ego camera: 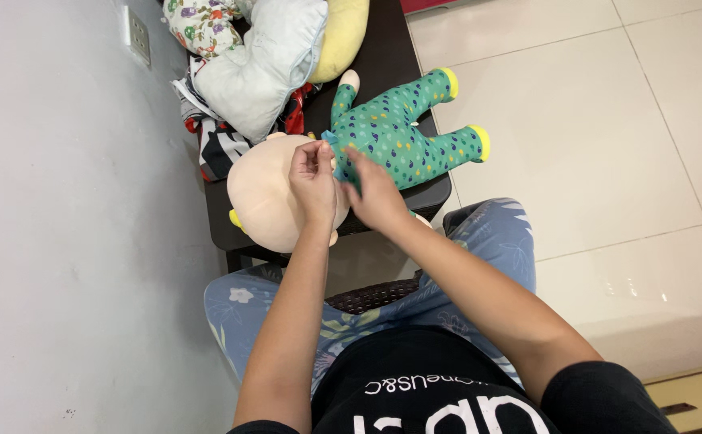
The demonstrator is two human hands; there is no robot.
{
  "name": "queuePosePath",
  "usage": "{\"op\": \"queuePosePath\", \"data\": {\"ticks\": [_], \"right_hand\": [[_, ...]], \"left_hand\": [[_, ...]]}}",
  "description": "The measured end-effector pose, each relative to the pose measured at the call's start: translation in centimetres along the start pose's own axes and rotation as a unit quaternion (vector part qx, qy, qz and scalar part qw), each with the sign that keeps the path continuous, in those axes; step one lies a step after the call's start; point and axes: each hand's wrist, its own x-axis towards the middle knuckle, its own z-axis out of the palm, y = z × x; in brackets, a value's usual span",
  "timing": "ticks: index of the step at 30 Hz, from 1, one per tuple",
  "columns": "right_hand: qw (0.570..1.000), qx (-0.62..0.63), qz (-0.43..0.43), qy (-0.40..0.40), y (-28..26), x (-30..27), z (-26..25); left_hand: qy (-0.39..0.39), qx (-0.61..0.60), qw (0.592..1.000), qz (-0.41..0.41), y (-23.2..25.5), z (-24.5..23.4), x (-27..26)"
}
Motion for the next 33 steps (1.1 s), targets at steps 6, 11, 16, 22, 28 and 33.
{"op": "queuePosePath", "data": {"ticks": [6, 11, 16, 22, 28, 33], "right_hand": [[0.995, 0.091, 0.034, -0.012, 2.6, 4.0, 2.1], [0.998, 0.053, 0.009, -0.012, 2.8, 4.8, 1.9], [0.999, 0.031, -0.041, -0.010, 2.9, 5.5, 1.1], [0.998, 0.041, -0.017, -0.034, 2.7, 6.1, 0.4], [0.988, 0.122, 0.083, -0.039, 2.6, 6.3, 1.0], [0.979, 0.141, 0.138, -0.043, 2.7, 6.2, 1.8]], "left_hand": [[-0.018, -0.021, 0.999, -0.033, 0.9, -0.2, 0.4], [-0.003, -0.008, 0.997, -0.072, 1.2, -0.9, 1.6], [-0.010, 0.020, 0.996, -0.086, 1.4, -0.8, 2.0], [-0.012, 0.051, 0.994, -0.095, 2.1, -0.7, 2.0], [-0.036, 0.052, 0.994, -0.091, 1.7, -0.8, 1.9], [-0.049, 0.106, 0.990, -0.084, 1.8, -0.8, 1.4]]}}
